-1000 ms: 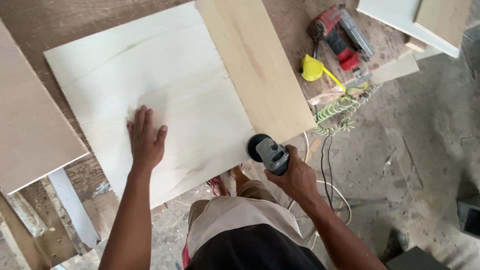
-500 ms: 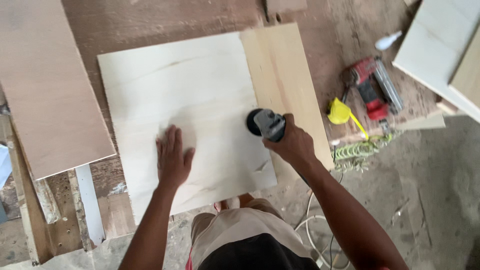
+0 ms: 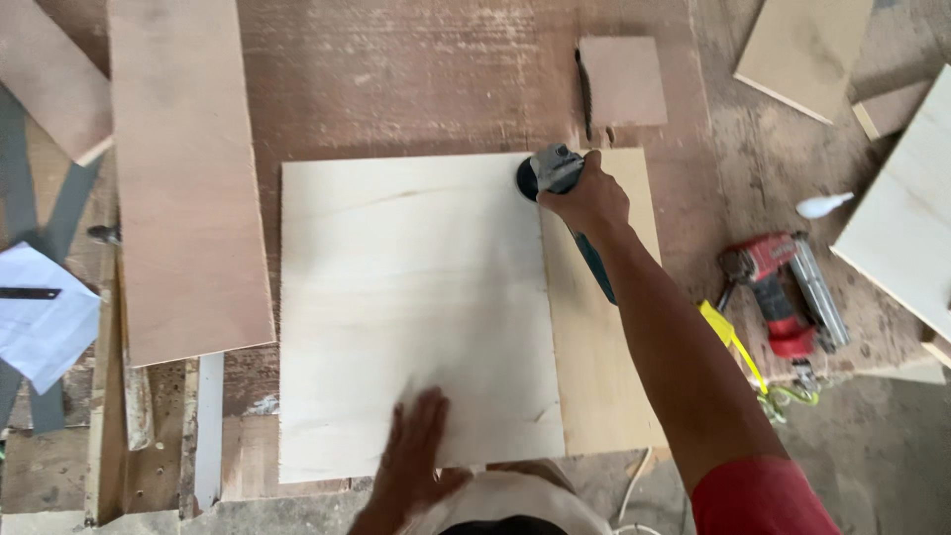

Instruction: The person joins two wooden panels by first using a pneumatic nail gun to fasten the seam and then using an angle grinder with a sanding disc to smooth the joined edge.

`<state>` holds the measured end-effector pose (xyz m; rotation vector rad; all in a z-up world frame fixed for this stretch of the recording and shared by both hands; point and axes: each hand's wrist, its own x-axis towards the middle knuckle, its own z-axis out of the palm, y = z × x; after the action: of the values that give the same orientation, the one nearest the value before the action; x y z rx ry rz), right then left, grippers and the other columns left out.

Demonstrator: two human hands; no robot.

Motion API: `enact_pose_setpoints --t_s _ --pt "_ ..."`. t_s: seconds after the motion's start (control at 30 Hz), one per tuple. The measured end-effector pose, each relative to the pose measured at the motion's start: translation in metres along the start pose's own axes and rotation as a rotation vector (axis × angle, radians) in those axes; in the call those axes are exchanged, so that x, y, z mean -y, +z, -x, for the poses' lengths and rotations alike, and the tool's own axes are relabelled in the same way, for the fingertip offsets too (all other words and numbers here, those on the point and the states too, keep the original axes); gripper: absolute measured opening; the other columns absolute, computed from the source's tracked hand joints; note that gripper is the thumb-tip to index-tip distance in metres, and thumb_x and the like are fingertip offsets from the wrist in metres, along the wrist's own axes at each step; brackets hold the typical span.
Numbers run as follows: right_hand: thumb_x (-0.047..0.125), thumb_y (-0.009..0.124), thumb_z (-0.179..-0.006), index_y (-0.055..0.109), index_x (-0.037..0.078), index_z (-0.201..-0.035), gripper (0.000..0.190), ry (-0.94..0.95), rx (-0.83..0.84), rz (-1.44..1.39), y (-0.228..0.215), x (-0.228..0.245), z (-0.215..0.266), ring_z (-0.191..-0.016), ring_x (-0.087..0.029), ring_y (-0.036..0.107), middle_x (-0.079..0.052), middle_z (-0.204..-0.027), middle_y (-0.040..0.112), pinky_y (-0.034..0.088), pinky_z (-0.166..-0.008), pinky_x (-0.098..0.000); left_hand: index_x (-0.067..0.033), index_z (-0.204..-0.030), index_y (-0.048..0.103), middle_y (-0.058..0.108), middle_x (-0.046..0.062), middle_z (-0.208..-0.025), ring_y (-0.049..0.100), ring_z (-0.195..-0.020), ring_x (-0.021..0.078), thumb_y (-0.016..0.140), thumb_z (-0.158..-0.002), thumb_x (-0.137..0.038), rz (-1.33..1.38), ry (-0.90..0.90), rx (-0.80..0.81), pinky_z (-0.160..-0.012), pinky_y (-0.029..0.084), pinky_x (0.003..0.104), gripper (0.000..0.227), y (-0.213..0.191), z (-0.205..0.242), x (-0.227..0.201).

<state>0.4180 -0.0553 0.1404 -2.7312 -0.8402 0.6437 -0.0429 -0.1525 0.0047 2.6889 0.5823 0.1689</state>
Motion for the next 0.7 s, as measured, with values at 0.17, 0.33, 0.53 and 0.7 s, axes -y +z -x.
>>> enact_pose_setpoints --t_s 0.17,0.33,0.53,0.7 --pt "0.052 0.067 -0.075 0.029 0.011 -0.155 0.097 0.038 0.018 -0.028 -0.010 0.020 -0.010 -0.105 -0.038 0.067 -0.010 -0.109 0.072 0.052 -0.080 -0.0513 -0.0077 -0.163 0.014 0.010 0.010 -0.174 0.007 -0.162 0.0243 0.073 -0.066 -0.102 -0.388 0.103 -0.041 -0.131 0.003 0.047 0.148 -0.004 -0.008 -0.017" --pt "0.057 0.072 -0.078 0.033 0.009 -0.144 0.090 -0.003 0.065 -0.011 -0.001 0.000 0.045 -0.100 -0.044 0.068 -0.017 -0.114 0.070 0.053 -0.074 -0.0565 -0.0055 -0.162 0.017 0.013 0.011 -0.173 0.010 -0.162 0.0285 0.076 -0.060 -0.076 -0.419 0.167 -0.121 -0.131 0.009 0.049 0.137 0.017 -0.007 -0.010" --pt "0.045 0.074 -0.074 0.044 0.015 -0.128 0.069 0.077 0.126 -0.063 0.027 -0.044 0.189 -0.093 -0.042 0.072 -0.015 -0.106 0.074 0.054 -0.074 -0.0537 -0.0010 -0.161 0.019 0.015 0.015 -0.171 0.012 -0.160 0.0300 0.057 -0.077 -0.056 -0.407 0.192 -0.161 -0.132 0.008 0.051 0.107 0.023 -0.006 -0.007" --pt "0.053 0.076 -0.069 0.042 0.024 -0.136 0.081 0.278 0.120 -0.085 0.051 -0.110 0.306 -0.099 -0.045 0.072 -0.015 -0.108 0.077 0.053 -0.078 -0.0520 0.0002 -0.162 0.011 0.008 0.017 -0.172 0.007 -0.160 0.0317 0.056 -0.074 -0.024 -0.436 0.256 -0.180 -0.131 0.009 0.051 0.102 0.025 -0.004 -0.006"
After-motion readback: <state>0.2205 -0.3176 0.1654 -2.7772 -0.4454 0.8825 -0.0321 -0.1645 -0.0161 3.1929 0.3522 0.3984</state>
